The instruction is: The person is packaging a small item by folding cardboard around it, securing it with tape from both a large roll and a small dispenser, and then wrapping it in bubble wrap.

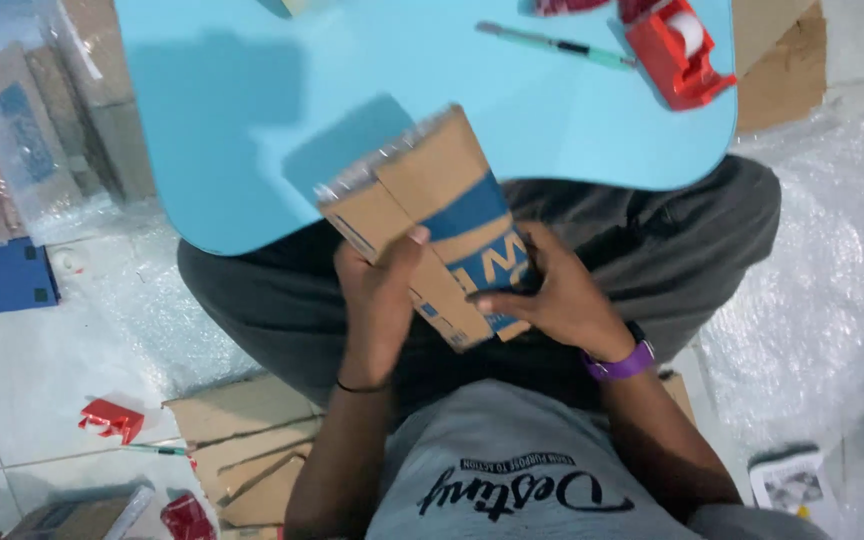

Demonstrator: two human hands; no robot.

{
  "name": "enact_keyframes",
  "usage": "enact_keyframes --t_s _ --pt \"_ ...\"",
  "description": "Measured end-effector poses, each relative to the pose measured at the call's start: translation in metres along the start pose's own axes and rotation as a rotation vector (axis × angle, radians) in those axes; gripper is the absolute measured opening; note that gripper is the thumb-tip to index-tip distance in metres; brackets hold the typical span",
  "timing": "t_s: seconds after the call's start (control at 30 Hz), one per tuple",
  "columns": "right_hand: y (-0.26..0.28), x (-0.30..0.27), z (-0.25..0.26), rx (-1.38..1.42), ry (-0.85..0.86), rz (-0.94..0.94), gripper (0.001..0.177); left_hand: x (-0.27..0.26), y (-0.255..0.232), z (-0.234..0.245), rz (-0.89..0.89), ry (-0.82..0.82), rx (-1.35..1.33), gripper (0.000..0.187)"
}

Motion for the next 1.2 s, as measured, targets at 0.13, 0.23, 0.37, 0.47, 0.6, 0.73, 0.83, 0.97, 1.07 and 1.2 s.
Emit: enact_keyframes --t_s 0.13,0.23,0.37,0.47,0.6,0.73,0.83,0.97,1.07,1.2 --pt "0.008 -0.001 0.001 -0.042 -0.052 0.007 0.065 -0.003 0.005 -0.010 0.033 0.082 -0.142 0.020" --pt "0.010 0.003 0.003 0.023 -0.098 0.030 0.068 -0.005 0.014 -0.011 0.073 0.099 -0.021 0.019" --pt "-0.013 0.004 0.015 0.402 -0.057 0.103 0.072 0.001 0.010 -0.002 -0.008 -0.135 -0.201 0.023" --pt "-0.043 -0.004 -0.001 0.684 -0.050 0.182 0.076 0.003 0.009 0.000 -0.075 -0.169 -0.360 0.028" --pt "-0.072 0.000 -0.047 0.736 -0.273 0.214 0.060 -0.012 0.023 -0.025 -0.103 -0.220 -0.417 0.030" --pt "-0.040 -0.003 -0.033 0.717 -0.341 0.218 0.049 -0.015 0.031 -0.026 -0.125 -0.130 -0.430 0.027" --pt "-0.039 -0.010 -0.021 0.586 -0.326 0.183 0.041 -0.013 0.046 -0.020 0.001 -0.120 -0.547 0.026" --pt "-0.052 -0.013 -0.006 0.518 -0.353 0.134 0.037 -0.004 0.066 -0.001 0.152 -0.168 -0.618 0.026" --pt "-0.071 -0.018 0.022 0.488 -0.363 0.132 0.035 0.015 0.033 0.029 0.120 -0.131 -0.612 0.034" --pt "-0.058 -0.024 0.063 0.327 -0.269 0.097 0.035 0.032 0.017 0.087 0.235 0.214 -0.142 0.103"
Point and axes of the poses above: each hand's wrist, its own x-axis towards the middle knuckle, its own z-axis out of the back of the hand, y = z × x, the point moved 4 cm from there along x, towards the middle knuckle, and after that the axes turned 8 degrees about -x, right-handed, at the moved point
